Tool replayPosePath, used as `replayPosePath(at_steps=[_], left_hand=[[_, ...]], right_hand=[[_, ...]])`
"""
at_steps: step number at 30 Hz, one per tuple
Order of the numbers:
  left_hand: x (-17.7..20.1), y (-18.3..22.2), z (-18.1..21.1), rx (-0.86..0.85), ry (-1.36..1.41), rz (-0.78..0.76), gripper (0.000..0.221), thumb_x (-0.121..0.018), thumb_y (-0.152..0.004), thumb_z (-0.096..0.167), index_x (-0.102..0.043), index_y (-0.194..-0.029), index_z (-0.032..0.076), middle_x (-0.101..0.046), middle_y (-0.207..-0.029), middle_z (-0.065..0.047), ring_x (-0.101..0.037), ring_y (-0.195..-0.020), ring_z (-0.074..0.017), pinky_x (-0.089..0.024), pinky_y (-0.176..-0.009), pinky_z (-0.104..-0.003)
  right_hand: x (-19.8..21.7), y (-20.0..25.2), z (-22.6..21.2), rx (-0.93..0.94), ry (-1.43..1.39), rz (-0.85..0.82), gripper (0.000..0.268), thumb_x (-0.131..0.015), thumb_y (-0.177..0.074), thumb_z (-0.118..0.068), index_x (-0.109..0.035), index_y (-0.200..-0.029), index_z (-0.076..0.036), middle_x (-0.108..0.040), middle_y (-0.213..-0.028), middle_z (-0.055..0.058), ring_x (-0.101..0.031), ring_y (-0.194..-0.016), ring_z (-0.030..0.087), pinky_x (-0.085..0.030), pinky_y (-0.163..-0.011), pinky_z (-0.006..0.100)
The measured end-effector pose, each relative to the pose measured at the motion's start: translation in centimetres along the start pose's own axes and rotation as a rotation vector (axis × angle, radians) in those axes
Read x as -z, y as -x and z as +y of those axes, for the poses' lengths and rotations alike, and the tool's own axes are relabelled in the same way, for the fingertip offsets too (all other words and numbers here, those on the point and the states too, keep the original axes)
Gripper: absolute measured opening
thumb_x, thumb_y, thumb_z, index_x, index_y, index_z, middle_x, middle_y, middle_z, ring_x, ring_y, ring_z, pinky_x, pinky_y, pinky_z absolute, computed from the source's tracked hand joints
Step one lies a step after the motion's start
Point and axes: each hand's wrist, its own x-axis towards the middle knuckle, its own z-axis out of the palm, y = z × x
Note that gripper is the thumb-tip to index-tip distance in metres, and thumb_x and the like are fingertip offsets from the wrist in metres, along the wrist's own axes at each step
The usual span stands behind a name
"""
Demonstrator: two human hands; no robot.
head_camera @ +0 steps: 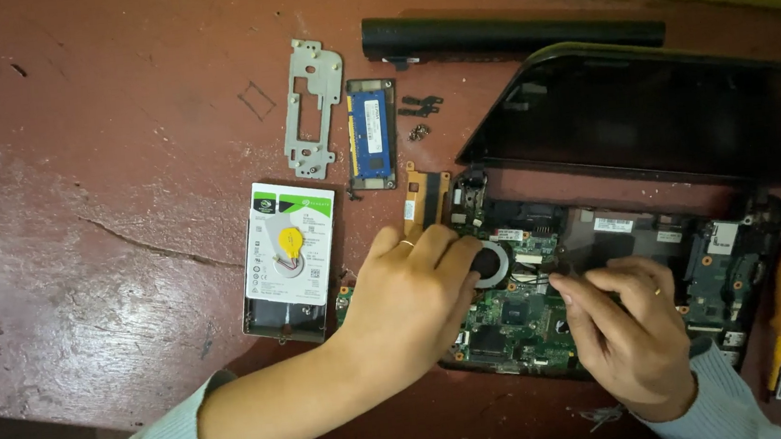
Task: Installing a motherboard into a laptop chassis, connecting internal cables, and securing it with screws.
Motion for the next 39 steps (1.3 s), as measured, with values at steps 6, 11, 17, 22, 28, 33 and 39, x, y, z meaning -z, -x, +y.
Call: replayPosePath(at_steps=[6, 11, 17, 22, 28, 33, 39], left_hand=[[0.1, 0.3, -0.3, -0.022, -0.101, 0.013, 0.037, -0.068, -0.096, 0.019, -0.067, -0.126, 0.000, -0.060, -0.102, -0.013, -0.061, -0.071, -0.0271, -0.039, -0.070, -0.041], [1.2, 0.3, -0.6, 0.044, -0.138, 0.070, 0.035, -0.069, -0.098, 0.022, -0.066, -0.126, 0.000, -0.047, -0.104, -0.013, -0.060, -0.081, -0.0321, -0.040, -0.066, -0.042], [1.0, 0.4, -0.9, -0.011, -0.124, 0.047, 0.017, -0.069, -0.095, 0.015, -0.065, -0.109, 0.007, -0.044, -0.094, -0.011, -0.051, -0.066, -0.0306, -0.035, -0.062, -0.043], [0.8, 0.0, -0.7, -0.013, -0.108, 0.087, 0.009, -0.064, -0.100, 0.009, -0.060, -0.093, 0.006, -0.039, -0.089, -0.009, -0.044, -0.066, -0.0284, -0.030, -0.061, -0.040], [1.5, 1.2, -1.7, 0.043, 0.074, 0.092, 0.040, -0.072, -0.093, 0.012, -0.066, -0.131, 0.002, -0.049, -0.104, -0.009, -0.058, -0.086, -0.0290, -0.041, -0.070, -0.047], [6.1, 3.0, -4.8, 0.188, -0.013, 0.247, 0.026, -0.073, -0.096, 0.012, -0.070, -0.121, 0.013, -0.057, -0.108, -0.008, -0.058, -0.090, -0.0258, -0.038, -0.083, -0.043], [6.8, 3.9, -7.8, 0.219, -0.187, 0.319, 0.015, -0.076, -0.095, 0.015, -0.074, -0.108, 0.020, -0.060, -0.105, -0.001, -0.052, -0.091, -0.0237, -0.028, -0.081, -0.042]], right_hand=[[0.0, -0.1, 0.0, -0.006, 0.011, -0.014, 0.019, -0.074, -0.096, 0.001, -0.077, -0.114, -0.005, -0.062, -0.102, 0.013, -0.061, -0.089, 0.028, -0.054, -0.100, 0.048], [0.0, 0.1, 0.1, 0.003, 0.009, -0.012, 0.017, -0.073, -0.095, 0.000, -0.077, -0.112, -0.004, -0.062, -0.102, 0.013, -0.062, -0.090, 0.027, -0.054, -0.101, 0.049], [-0.1, 0.4, 0.3, -0.014, 0.013, -0.040, 0.020, -0.075, -0.095, 0.001, -0.076, -0.114, -0.006, -0.062, -0.102, 0.012, -0.062, -0.092, 0.028, -0.056, -0.100, 0.047], [-0.1, 0.4, 0.3, -0.029, 0.021, -0.051, 0.019, -0.074, -0.096, 0.000, -0.076, -0.114, -0.006, -0.061, -0.103, 0.013, -0.062, -0.095, 0.031, -0.057, -0.101, 0.047], [0.2, 0.0, 0.1, -0.030, 0.024, -0.058, 0.017, -0.076, -0.095, -0.004, -0.077, -0.111, -0.007, -0.061, -0.102, 0.012, -0.063, -0.096, 0.031, -0.055, -0.099, 0.046], [1.6, -0.6, -1.5, -0.061, 0.051, -0.070, 0.014, -0.076, -0.094, -0.005, -0.078, -0.108, -0.009, -0.068, -0.098, 0.010, -0.066, -0.091, 0.029, -0.055, -0.098, 0.050], [1.5, -1.3, -4.4, -0.141, 0.018, -0.013, 0.006, -0.073, -0.095, -0.005, -0.079, -0.095, -0.007, -0.070, -0.094, 0.010, -0.068, -0.089, 0.027, -0.057, -0.096, 0.046]])
